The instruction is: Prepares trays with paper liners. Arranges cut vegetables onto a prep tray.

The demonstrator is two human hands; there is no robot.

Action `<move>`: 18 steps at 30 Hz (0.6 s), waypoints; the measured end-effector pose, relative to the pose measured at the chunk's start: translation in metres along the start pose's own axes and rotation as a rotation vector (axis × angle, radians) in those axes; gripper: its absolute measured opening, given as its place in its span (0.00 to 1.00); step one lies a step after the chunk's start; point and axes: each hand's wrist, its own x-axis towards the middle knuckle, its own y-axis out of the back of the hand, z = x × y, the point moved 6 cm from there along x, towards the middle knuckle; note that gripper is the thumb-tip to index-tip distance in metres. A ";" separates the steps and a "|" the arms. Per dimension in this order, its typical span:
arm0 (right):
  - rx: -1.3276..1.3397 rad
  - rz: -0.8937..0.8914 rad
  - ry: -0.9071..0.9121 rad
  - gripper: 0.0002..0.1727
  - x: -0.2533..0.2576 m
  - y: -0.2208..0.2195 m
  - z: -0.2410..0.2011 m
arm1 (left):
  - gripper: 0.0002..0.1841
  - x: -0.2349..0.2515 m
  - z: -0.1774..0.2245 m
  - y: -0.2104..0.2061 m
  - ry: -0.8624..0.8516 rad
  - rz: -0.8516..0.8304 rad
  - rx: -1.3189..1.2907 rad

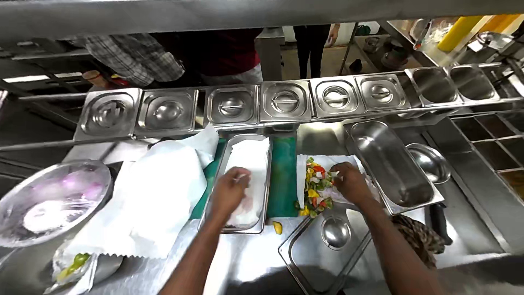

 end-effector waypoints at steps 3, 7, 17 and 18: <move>0.084 -0.183 -0.207 0.30 -0.012 -0.019 0.029 | 0.10 0.011 -0.040 0.014 0.000 -0.008 0.347; -0.056 -0.234 -0.292 0.40 -0.014 -0.031 0.034 | 0.15 0.011 -0.060 0.005 -0.021 -0.175 0.642; -0.152 -0.113 -0.310 0.12 -0.020 -0.026 0.024 | 0.28 -0.007 0.018 -0.007 0.111 -0.181 1.032; -0.149 -0.091 -0.312 0.12 -0.022 -0.024 0.025 | 0.26 -0.008 0.033 -0.015 0.062 -0.154 1.024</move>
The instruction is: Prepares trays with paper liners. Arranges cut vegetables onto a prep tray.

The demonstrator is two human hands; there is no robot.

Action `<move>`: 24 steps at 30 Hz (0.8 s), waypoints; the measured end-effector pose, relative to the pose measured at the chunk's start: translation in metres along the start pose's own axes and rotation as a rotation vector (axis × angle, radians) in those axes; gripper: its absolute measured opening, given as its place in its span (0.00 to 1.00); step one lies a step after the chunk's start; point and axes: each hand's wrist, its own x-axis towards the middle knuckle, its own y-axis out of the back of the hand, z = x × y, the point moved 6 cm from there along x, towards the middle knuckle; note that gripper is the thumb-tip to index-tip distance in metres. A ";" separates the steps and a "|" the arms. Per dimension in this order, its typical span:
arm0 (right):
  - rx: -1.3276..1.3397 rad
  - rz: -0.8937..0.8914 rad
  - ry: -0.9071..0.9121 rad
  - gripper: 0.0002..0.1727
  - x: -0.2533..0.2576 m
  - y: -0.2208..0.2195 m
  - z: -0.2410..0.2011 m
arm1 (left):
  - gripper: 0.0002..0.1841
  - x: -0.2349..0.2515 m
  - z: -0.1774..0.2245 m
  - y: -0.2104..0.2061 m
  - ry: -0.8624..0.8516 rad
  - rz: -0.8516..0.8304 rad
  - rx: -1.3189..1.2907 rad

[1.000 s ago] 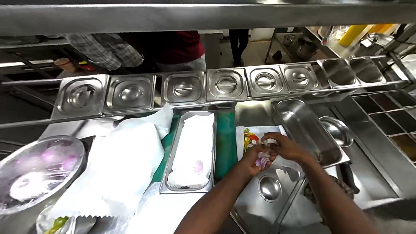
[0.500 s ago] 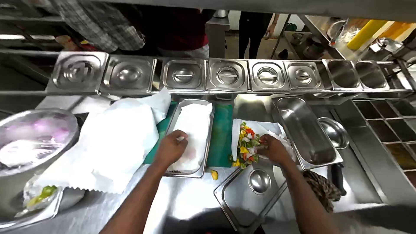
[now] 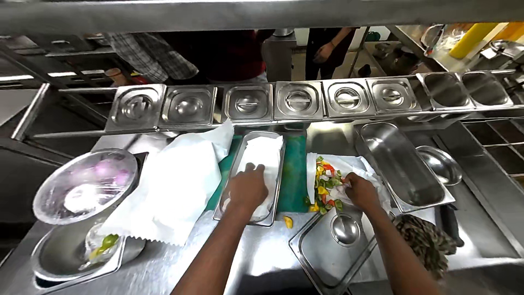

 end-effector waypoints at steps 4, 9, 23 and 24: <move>0.018 0.042 0.035 0.13 -0.008 0.003 0.005 | 0.17 -0.005 0.097 -0.008 -0.411 0.040 -0.109; -0.045 -0.091 0.093 0.19 -0.013 -0.008 -0.001 | 0.20 0.007 0.204 -0.094 -0.693 -0.126 0.012; -0.039 -0.200 0.183 0.14 0.009 0.000 -0.006 | 0.18 0.021 0.218 -0.094 -0.588 -0.145 0.188; -0.006 -0.211 0.196 0.13 0.011 0.001 -0.008 | 0.17 0.021 0.219 -0.092 -0.588 -0.140 0.187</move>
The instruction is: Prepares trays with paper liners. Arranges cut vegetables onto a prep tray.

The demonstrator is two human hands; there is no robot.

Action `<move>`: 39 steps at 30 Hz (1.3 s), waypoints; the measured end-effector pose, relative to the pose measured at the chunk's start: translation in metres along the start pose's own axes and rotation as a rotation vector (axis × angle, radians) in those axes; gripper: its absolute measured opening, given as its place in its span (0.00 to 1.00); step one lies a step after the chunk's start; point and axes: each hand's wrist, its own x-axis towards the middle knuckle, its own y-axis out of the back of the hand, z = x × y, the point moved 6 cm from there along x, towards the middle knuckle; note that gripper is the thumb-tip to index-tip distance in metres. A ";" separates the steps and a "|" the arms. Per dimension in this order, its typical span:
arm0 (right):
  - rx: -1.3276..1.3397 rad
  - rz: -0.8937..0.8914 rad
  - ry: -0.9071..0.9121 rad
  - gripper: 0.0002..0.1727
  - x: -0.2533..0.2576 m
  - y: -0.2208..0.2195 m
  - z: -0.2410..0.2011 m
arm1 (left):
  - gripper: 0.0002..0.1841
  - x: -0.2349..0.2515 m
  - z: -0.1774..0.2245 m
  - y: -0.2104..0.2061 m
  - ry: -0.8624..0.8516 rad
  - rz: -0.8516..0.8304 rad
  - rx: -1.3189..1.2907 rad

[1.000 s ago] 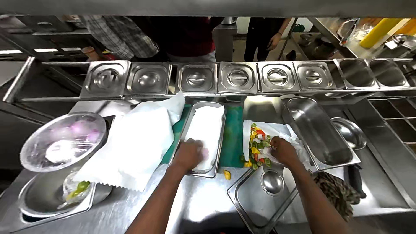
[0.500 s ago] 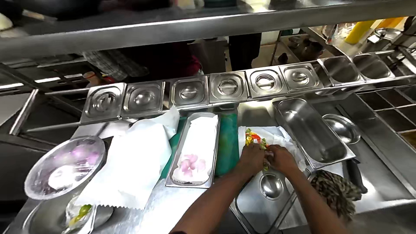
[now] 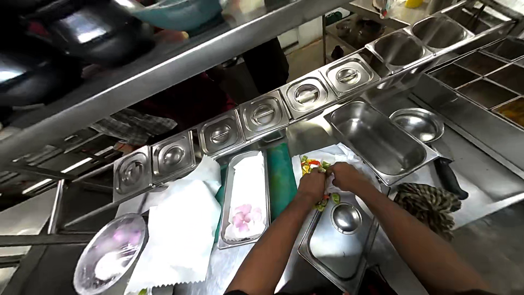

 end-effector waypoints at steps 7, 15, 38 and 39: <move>0.559 0.146 -0.037 0.10 -0.006 0.015 0.021 | 0.10 0.000 -0.034 0.031 -0.011 0.108 -0.363; 0.934 0.029 0.286 0.12 -0.031 0.037 -0.100 | 0.04 -0.106 -0.127 0.084 -0.065 0.252 -1.113; 0.963 0.301 0.037 0.08 -0.026 0.056 -0.079 | 0.11 -0.169 -0.238 0.030 0.221 0.311 -1.405; 0.999 0.348 0.014 0.08 -0.032 0.059 -0.063 | 0.10 -0.160 -0.238 0.034 0.212 0.357 -1.402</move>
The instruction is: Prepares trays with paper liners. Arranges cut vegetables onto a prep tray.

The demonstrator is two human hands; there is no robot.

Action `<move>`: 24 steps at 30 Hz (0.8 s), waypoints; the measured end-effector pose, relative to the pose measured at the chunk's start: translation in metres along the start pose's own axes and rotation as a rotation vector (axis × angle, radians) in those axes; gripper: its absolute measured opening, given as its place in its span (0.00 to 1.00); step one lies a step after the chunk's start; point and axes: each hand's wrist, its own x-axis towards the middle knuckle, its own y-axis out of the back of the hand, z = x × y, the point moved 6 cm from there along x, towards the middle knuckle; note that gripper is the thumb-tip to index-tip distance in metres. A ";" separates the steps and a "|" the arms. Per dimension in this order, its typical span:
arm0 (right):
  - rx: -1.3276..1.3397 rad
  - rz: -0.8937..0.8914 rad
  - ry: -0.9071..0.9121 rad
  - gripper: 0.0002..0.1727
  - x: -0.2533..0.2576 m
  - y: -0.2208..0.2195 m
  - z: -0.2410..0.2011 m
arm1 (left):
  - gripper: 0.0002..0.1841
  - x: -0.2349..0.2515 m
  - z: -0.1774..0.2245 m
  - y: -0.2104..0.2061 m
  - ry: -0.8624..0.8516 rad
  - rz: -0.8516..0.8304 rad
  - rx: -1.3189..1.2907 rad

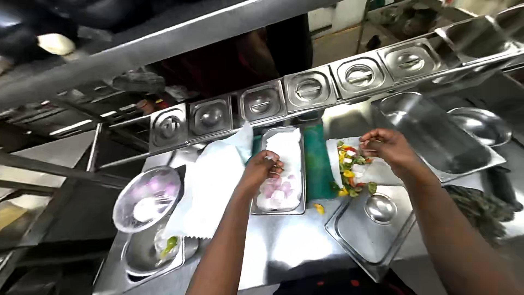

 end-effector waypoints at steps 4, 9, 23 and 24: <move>0.059 0.161 -0.037 0.07 -0.009 0.039 0.021 | 0.10 0.049 0.000 -0.009 -0.047 0.094 0.042; -0.514 -0.040 0.056 0.09 -0.002 0.028 0.062 | 0.13 0.067 0.010 -0.014 -0.083 0.257 0.143; -1.171 -0.408 -0.100 0.14 0.015 -0.038 0.091 | 0.11 0.013 -0.030 0.015 0.144 -0.168 1.127; -1.186 -0.409 -0.105 0.14 0.017 -0.036 0.090 | 0.13 0.010 -0.029 0.011 0.158 -0.185 1.183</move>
